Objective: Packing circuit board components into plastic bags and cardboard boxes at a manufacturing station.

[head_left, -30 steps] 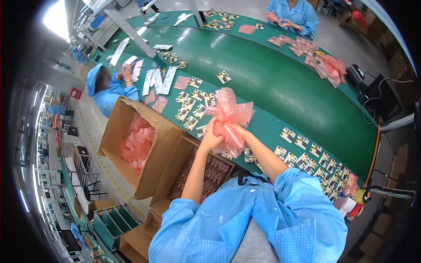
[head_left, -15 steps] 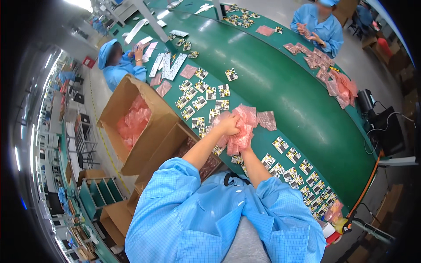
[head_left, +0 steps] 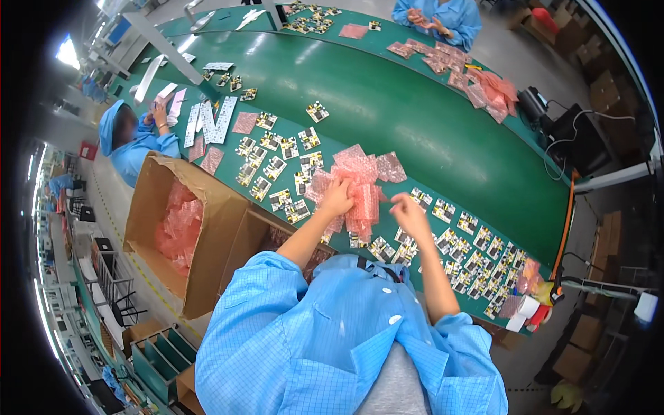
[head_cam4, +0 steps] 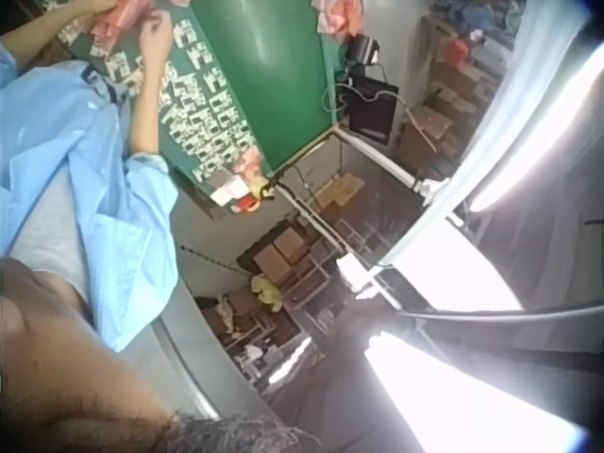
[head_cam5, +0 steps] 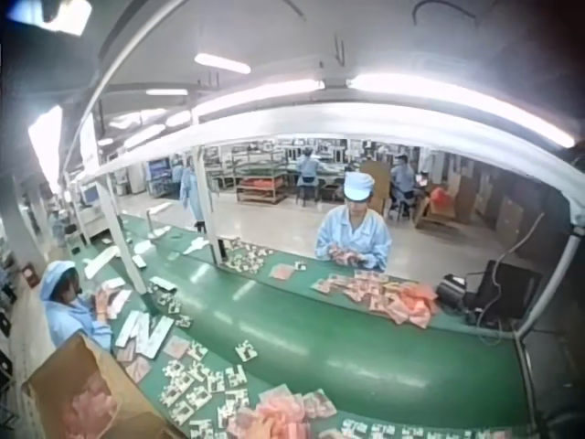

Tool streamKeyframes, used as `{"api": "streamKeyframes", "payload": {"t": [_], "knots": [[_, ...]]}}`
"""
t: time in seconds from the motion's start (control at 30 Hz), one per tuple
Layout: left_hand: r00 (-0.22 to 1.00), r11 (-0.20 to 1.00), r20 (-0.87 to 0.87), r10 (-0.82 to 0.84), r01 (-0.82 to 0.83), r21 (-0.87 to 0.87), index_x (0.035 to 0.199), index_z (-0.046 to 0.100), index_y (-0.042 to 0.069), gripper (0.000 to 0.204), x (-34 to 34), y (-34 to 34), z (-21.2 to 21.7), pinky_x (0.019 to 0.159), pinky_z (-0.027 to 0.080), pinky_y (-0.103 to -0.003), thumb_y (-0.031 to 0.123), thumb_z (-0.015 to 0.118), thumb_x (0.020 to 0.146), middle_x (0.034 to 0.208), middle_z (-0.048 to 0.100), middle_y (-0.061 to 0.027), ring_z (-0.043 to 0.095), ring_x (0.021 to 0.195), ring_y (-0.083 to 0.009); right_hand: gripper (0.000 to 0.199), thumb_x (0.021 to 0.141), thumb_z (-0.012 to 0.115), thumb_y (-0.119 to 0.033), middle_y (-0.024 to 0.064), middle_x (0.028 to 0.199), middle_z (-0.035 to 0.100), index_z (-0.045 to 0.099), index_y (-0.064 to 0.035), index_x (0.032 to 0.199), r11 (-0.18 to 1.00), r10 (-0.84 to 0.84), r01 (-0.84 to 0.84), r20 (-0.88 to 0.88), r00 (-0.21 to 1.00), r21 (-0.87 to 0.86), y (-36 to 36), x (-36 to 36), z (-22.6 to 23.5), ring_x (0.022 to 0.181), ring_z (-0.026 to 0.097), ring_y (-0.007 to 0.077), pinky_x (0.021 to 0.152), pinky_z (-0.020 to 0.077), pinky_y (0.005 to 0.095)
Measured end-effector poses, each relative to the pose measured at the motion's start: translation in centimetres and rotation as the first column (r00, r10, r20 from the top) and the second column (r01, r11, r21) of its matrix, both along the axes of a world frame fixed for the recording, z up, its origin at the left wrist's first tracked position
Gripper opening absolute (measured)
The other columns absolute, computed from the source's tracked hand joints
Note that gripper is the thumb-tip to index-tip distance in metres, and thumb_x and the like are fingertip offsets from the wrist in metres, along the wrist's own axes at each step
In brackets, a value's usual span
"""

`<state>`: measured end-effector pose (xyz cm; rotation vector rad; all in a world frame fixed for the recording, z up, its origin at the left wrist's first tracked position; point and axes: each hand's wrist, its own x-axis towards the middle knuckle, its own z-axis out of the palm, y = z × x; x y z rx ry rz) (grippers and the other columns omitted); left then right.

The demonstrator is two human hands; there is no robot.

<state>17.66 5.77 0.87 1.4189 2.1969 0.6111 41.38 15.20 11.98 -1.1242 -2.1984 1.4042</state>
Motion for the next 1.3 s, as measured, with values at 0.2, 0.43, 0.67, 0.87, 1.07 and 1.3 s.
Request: {"api": "streamKeyframes", "payload": {"t": [0.2,0.43,0.67,0.87,1.07,1.3], "knots": [[0.998,0.998,-0.011,-0.059,0.059,0.003,0.133,0.048,0.011,0.067,-0.5,1.3,-1.1,0.103,0.039,-0.047,0.024,0.065,0.070,0.132,0.045,-0.0247,0.043,0.120,-0.0435,0.024,0.062,0.060,-0.002,0.0055,0.071,0.059,0.059,-0.0071,0.086,0.620,0.505,-0.132,-0.265,0.822,0.773,-4.0,1.1,28.7,0.058,0.054,0.0209,0.060,0.0470,0.0359],[1.000,1.000,-0.016,-0.003,0.002,-0.011,0.134,0.046,0.013,0.066,-1.0,1.4,-2.2,0.104,0.037,-0.048,0.026,0.064,0.072,0.138,0.040,-0.0240,0.039,0.126,-0.0437,0.023,0.042,0.065,-0.024,0.0112,0.064,0.057,0.062,-0.0124,0.061,0.320,0.750,-0.065,-0.211,0.627,0.945,-8.0,1.0,38.3,0.052,0.050,0.0253,0.051,0.0475,0.0375],[1.000,0.999,0.011,0.009,-0.008,-0.047,0.134,0.046,0.015,0.065,-0.2,1.6,-1.6,0.104,0.037,-0.048,0.026,0.065,0.073,0.141,0.037,-0.0213,0.038,0.126,-0.0432,0.023,0.045,0.065,-0.021,0.0088,0.066,0.058,0.061,-0.0127,0.066,0.301,0.704,0.046,-0.255,0.663,0.952,-7.4,1.7,37.5,0.053,0.050,0.0237,0.050,0.0467,0.0363],[1.000,0.999,0.011,0.019,-0.019,-0.031,0.133,0.047,0.015,0.066,-0.1,1.1,-1.5,0.102,0.039,-0.049,0.023,0.066,0.071,0.137,0.039,-0.0200,0.040,0.123,-0.0422,0.023,0.049,0.065,-0.019,0.0064,0.068,0.059,0.061,-0.0131,0.071,0.292,0.659,0.110,-0.283,0.696,0.950,-7.4,2.1,36.3,0.053,0.051,0.0221,0.049,0.0458,0.0351],[0.999,0.999,0.035,-0.010,0.009,0.035,0.132,0.048,0.014,0.065,-0.2,1.3,-2.0,0.102,0.038,-0.048,0.020,0.066,0.070,0.131,0.043,-0.0205,0.041,0.121,-0.0414,0.024,0.053,0.065,-0.016,0.0041,0.070,0.060,0.061,-0.0135,0.076,0.295,0.578,0.162,-0.311,0.755,0.942,-7.1,2.5,34.8,0.053,0.051,0.0205,0.048,0.0450,0.0339],[0.995,0.997,0.080,0.057,-0.062,0.053,0.129,0.050,0.009,0.062,-1.4,0.1,-2.2,0.099,0.040,-0.047,0.018,0.066,0.070,0.124,0.048,-0.0210,0.045,0.115,-0.0421,0.026,0.057,0.065,-0.013,0.0013,0.073,0.061,0.060,-0.0139,0.082,0.316,0.572,0.196,-0.352,0.741,0.928,-4.6,1.8,31.5,0.054,0.051,0.0187,0.047,0.0440,0.0324]]}}
